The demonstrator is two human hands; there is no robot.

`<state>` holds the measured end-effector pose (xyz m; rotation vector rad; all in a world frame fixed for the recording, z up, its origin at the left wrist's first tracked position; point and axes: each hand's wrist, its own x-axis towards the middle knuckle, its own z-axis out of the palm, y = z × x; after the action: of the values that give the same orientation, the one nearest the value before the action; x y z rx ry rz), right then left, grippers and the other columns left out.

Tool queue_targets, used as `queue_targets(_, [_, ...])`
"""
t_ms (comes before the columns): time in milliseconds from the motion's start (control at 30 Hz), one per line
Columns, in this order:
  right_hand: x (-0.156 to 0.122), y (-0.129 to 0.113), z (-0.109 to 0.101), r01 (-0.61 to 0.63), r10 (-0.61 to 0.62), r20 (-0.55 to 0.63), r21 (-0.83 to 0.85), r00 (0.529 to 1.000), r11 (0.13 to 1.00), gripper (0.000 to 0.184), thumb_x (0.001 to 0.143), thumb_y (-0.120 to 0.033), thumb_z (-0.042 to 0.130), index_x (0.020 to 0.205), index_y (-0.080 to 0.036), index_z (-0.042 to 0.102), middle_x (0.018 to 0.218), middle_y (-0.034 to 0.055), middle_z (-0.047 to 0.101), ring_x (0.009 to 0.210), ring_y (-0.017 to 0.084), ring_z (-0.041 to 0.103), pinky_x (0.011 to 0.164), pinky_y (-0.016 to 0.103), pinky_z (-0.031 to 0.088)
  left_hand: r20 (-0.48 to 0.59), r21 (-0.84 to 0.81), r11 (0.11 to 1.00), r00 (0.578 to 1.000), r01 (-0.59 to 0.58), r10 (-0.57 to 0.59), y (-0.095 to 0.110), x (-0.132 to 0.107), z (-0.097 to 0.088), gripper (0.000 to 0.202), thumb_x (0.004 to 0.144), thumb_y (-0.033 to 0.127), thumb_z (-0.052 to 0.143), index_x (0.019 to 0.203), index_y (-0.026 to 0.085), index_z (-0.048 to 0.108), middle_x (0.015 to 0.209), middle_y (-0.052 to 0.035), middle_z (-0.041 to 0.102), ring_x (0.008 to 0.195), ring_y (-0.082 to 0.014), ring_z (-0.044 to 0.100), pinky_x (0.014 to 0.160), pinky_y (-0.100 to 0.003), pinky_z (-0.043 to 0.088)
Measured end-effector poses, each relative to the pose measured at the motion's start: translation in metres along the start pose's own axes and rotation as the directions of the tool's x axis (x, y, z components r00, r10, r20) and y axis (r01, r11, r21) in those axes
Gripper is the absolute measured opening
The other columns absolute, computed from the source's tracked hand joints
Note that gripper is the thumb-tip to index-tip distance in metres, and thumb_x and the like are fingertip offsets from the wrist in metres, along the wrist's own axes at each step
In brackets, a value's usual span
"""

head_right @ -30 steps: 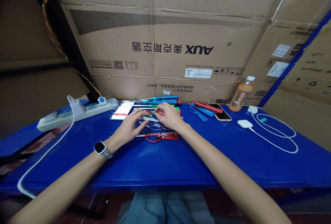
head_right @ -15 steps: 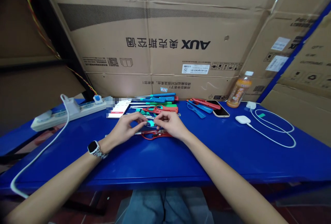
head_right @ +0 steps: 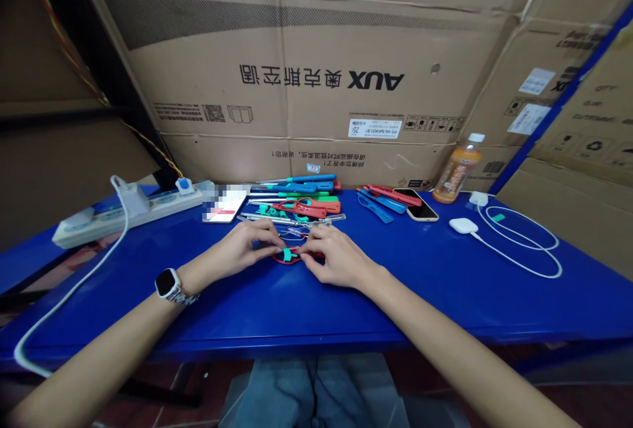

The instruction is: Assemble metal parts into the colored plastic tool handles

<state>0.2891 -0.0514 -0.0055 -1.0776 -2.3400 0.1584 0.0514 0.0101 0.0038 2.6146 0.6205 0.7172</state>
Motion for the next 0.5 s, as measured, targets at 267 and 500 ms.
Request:
queue_targets(267, [-0.0064, 0.0002, 0.0020, -0.015, 0.016, 0.064, -0.013, 0.998, 1.000, 0.021, 0.092, -0.022, 0.054, 0.094, -0.020, 0.075, 0.086, 0.0057, 0.065, 0.083, 0.018, 0.058, 0.078, 0.032, 0.047, 0.013, 0.036, 0.994, 0.995, 0.102, -0.103, -0.0004, -0.0010, 0.0011, 0.012, 0.089, 0.020, 0.060, 0.087, 0.017, 0.071, 0.078, -0.0038, 0.068, 0.068, -0.0150, 0.061, 0.064, -0.026, 0.048])
queue_targets(500, [-0.0063, -0.0004, 0.0029, -0.046, 0.044, 0.057, 0.029, 0.997, 0.999, 0.020, 0.092, -0.023, 0.055, 0.092, -0.020, 0.075, 0.085, 0.0053, 0.065, 0.082, 0.018, 0.059, 0.078, 0.032, 0.048, 0.033, 0.084, 0.994, 0.997, 0.068, -0.071, -0.0048, -0.0007, 0.0075, 0.013, 0.089, 0.018, 0.057, 0.086, 0.018, 0.070, 0.080, -0.0039, 0.068, 0.073, -0.0166, 0.061, 0.069, -0.029, 0.048])
